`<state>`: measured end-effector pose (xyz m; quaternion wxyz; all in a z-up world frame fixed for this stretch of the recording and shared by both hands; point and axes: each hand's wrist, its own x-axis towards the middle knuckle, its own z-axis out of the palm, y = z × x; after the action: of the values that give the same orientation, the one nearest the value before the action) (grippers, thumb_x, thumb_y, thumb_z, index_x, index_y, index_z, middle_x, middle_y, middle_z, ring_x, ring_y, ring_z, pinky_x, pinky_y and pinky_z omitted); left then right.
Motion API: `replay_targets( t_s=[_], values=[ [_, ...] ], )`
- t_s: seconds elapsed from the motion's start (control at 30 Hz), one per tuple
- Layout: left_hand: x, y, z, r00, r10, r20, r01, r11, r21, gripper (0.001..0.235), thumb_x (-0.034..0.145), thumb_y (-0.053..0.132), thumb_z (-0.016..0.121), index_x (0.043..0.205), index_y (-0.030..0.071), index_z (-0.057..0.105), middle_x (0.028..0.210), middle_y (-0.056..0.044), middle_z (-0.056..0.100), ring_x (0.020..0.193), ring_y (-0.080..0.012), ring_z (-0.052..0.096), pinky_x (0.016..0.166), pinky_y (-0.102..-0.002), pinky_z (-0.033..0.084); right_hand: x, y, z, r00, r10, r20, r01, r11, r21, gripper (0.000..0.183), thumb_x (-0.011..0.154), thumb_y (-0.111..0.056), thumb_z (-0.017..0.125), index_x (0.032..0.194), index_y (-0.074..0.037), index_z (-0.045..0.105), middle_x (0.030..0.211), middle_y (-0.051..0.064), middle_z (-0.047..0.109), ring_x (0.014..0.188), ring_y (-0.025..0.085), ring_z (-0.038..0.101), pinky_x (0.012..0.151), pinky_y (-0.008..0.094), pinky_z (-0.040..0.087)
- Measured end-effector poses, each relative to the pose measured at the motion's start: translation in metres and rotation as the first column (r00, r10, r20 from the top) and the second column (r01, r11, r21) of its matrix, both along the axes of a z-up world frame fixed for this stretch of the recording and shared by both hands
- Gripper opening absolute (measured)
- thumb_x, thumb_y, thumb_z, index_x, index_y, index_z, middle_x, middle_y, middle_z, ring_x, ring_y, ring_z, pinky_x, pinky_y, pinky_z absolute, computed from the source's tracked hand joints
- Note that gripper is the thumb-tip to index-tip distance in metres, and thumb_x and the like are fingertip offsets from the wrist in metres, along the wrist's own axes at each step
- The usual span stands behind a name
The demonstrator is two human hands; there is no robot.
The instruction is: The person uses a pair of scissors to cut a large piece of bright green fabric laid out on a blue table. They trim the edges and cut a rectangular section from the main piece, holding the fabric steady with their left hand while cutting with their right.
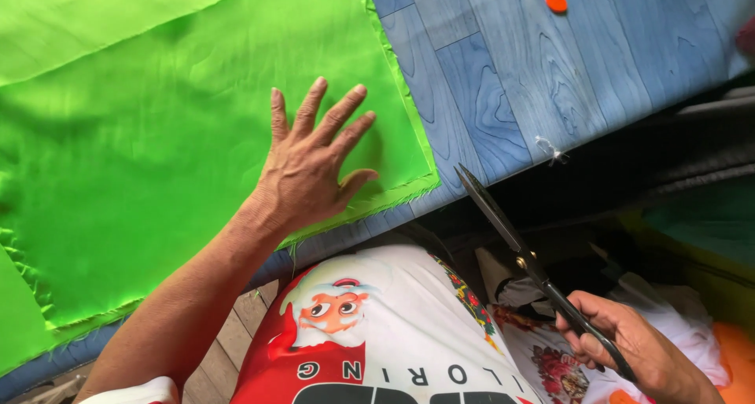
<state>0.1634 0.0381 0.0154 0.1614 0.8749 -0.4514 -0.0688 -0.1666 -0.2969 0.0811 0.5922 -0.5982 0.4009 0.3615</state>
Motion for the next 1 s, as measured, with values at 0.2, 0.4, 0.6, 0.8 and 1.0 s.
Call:
replay_targets(
  t_s=[0.2, 0.4, 0.6, 0.8, 1.0],
  values=[
    [-0.023, 0.01, -0.001, 0.995, -0.059, 0.078, 0.068, 0.99, -0.125, 0.055, 0.093, 0.043, 0.069, 0.14, 0.014, 0.061, 0.158, -0.012, 0.045, 0.148, -0.0444, 0.03, 0.117, -0.074, 0.008, -0.001, -0.019, -0.001, 0.993, 0.11, 0.029, -0.11, 0.994, -0.004, 0.048, 0.073, -0.037, 0.074, 0.097, 0.004, 0.076, 0.069, 0.013, 0.056, 0.06, 0.024, 0.048, 0.058, 0.039, 0.044],
    [-0.052, 0.034, 0.023, 0.995, -0.07, 0.069, 0.085, 0.966, -0.246, 0.035, 0.097, 0.033, 0.066, 0.126, 0.014, 0.069, 0.144, -0.012, 0.059, 0.142, -0.041, 0.043, 0.12, -0.061, 0.021, 0.016, -0.058, 0.001, 0.983, 0.166, 0.074, -0.166, 0.986, -0.008, 0.04, 0.075, -0.026, 0.078, 0.096, 0.008, 0.078, 0.072, 0.013, 0.061, 0.059, 0.021, 0.049, 0.051, 0.036, 0.04],
    [-0.069, 0.056, 0.04, 0.996, -0.032, -0.081, -0.002, 0.92, -0.393, 0.017, 0.096, 0.016, 0.065, 0.112, 0.01, 0.067, 0.104, -0.009, 0.066, 0.083, -0.0279, 0.058, 0.07, -0.041, 0.044, 0.054, -0.138, -0.003, 0.963, 0.269, -0.016, -0.27, 0.962, -0.041, 0.026, 0.079, -0.005, 0.08, 0.096, 0.015, 0.08, 0.062, 0.019, 0.062, 0.051, 0.026, 0.045, 0.047, 0.038, 0.033],
    [-0.095, 0.012, 0.024, 0.967, 0.252, 0.02, -0.22, 0.876, -0.43, 0.01, 0.099, 0.016, 0.066, 0.09, 0.013, 0.065, 0.072, -0.002, 0.05, 0.06, -0.0215, 0.047, 0.052, -0.036, 0.037, 0.209, -0.162, 0.031, 0.658, 0.692, -0.298, -0.752, 0.623, -0.216, 0.023, 0.084, -0.005, 0.07, 0.082, 0.005, 0.09, 0.061, 0.013, 0.052, 0.056, 0.022, 0.042, 0.056, 0.035, 0.036],
    [-0.129, -0.029, 0.009, 0.843, 0.536, 0.039, -0.453, 0.748, -0.485, 0.016, 0.101, 0.01, 0.064, 0.086, 0.011, 0.062, 0.07, -0.002, 0.044, 0.058, -0.0204, 0.041, 0.05, -0.035, 0.033, 0.319, -0.153, 0.017, 0.283, 0.933, -0.223, -0.955, 0.296, 0.025, 0.039, 0.068, -0.034, 0.081, 0.088, -0.002, 0.092, 0.065, 0.01, 0.075, 0.059, 0.022, 0.065, 0.061, 0.036, 0.048]
  ],
)
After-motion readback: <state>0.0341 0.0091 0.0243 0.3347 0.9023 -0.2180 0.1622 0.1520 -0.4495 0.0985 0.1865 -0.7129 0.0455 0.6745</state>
